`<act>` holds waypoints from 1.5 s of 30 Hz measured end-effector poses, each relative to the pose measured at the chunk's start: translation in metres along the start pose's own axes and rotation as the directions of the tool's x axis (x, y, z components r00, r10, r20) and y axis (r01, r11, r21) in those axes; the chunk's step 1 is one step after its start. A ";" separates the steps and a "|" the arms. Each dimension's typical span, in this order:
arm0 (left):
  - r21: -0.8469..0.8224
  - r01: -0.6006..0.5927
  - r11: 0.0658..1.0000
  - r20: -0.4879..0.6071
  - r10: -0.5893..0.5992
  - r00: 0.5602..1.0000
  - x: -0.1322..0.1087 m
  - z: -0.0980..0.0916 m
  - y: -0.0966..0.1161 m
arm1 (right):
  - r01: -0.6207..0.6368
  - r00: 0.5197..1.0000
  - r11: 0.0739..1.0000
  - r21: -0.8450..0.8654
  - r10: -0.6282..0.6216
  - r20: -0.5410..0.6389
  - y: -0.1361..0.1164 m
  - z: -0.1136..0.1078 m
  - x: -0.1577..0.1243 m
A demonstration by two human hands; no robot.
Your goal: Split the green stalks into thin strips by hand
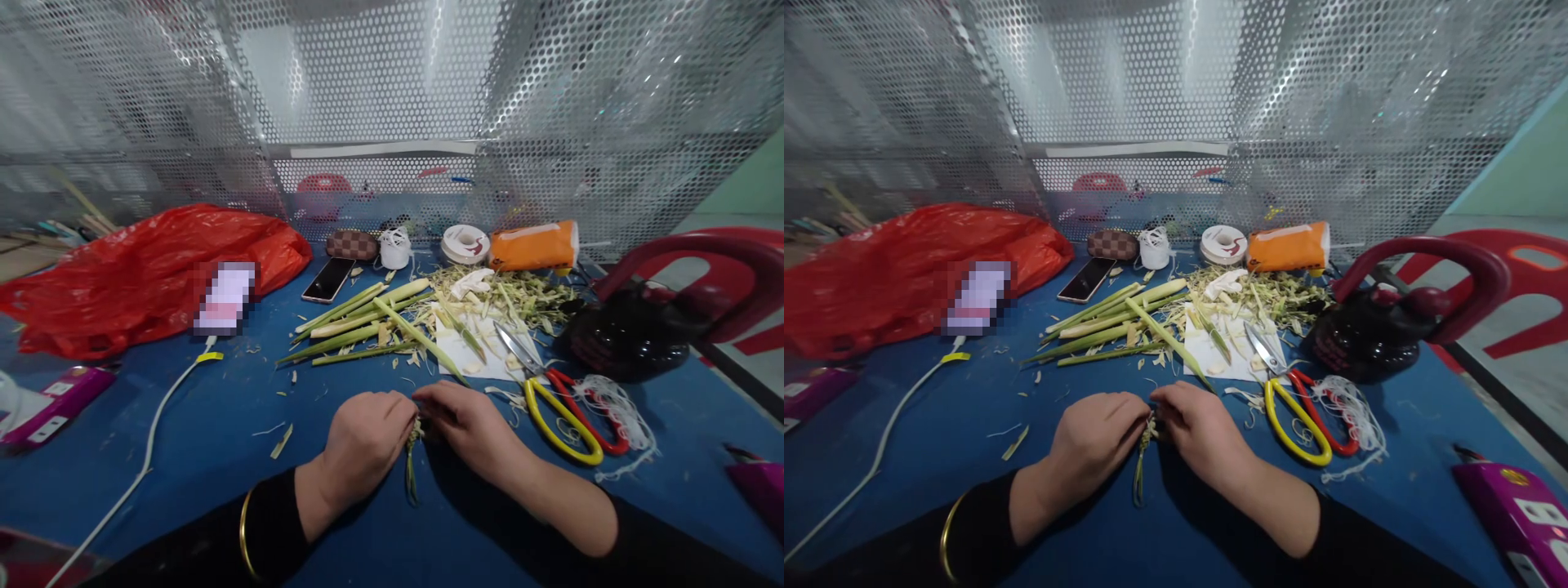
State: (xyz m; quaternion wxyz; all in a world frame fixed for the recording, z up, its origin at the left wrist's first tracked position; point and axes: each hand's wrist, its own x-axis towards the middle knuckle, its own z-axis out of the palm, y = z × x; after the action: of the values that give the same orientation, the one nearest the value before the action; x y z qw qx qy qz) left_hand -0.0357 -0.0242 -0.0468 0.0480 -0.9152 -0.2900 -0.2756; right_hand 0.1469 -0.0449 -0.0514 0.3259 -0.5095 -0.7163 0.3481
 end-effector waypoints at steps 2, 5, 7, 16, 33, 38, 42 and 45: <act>0.038 -0.031 0.999 0.006 0.031 1.000 0.000 0.000 0.000 | 0.027 1.000 0.999 -0.029 -0.027 0.016 -0.002 -0.001 0.000; 0.077 -0.051 0.996 0.017 0.050 0.999 0.001 -0.001 0.001 | 0.032 0.999 0.999 -0.041 -0.032 0.015 -0.003 -0.001 0.000; 0.075 -0.060 0.995 0.009 0.060 0.998 0.001 -0.002 0.002 | 0.034 0.999 0.998 -0.049 -0.034 0.001 -0.003 -0.001 0.000; 0.046 -0.036 0.998 -0.054 0.039 0.998 0.004 -0.006 0.004 | -0.106 0.993 0.989 0.103 0.111 -0.039 -0.003 0.000 0.000; 0.029 -0.018 0.999 -0.065 0.019 0.998 0.004 -0.007 0.002 | -0.094 0.995 0.987 0.132 0.099 -0.027 -0.004 -0.001 0.001; 0.013 -0.009 1.000 -0.043 0.009 0.999 0.003 -0.005 0.003 | -0.030 1.000 0.990 0.137 0.030 0.000 -0.003 -0.001 0.001; -0.073 0.050 0.996 -0.020 -0.052 0.998 0.001 -0.004 0.001 | -0.034 0.999 0.989 0.144 0.039 -0.031 -0.001 -0.001 0.001; -0.114 0.092 0.989 0.002 -0.093 0.996 0.001 -0.004 -0.001 | -0.084 0.995 0.985 0.152 0.091 -0.037 -0.002 -0.001 0.002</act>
State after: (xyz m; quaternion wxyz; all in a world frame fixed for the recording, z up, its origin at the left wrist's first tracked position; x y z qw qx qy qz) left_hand -0.0376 -0.0241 -0.0435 -0.0166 -0.9015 -0.3158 -0.2954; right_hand 0.1466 -0.0435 -0.0487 0.3635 -0.5220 -0.6575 0.4038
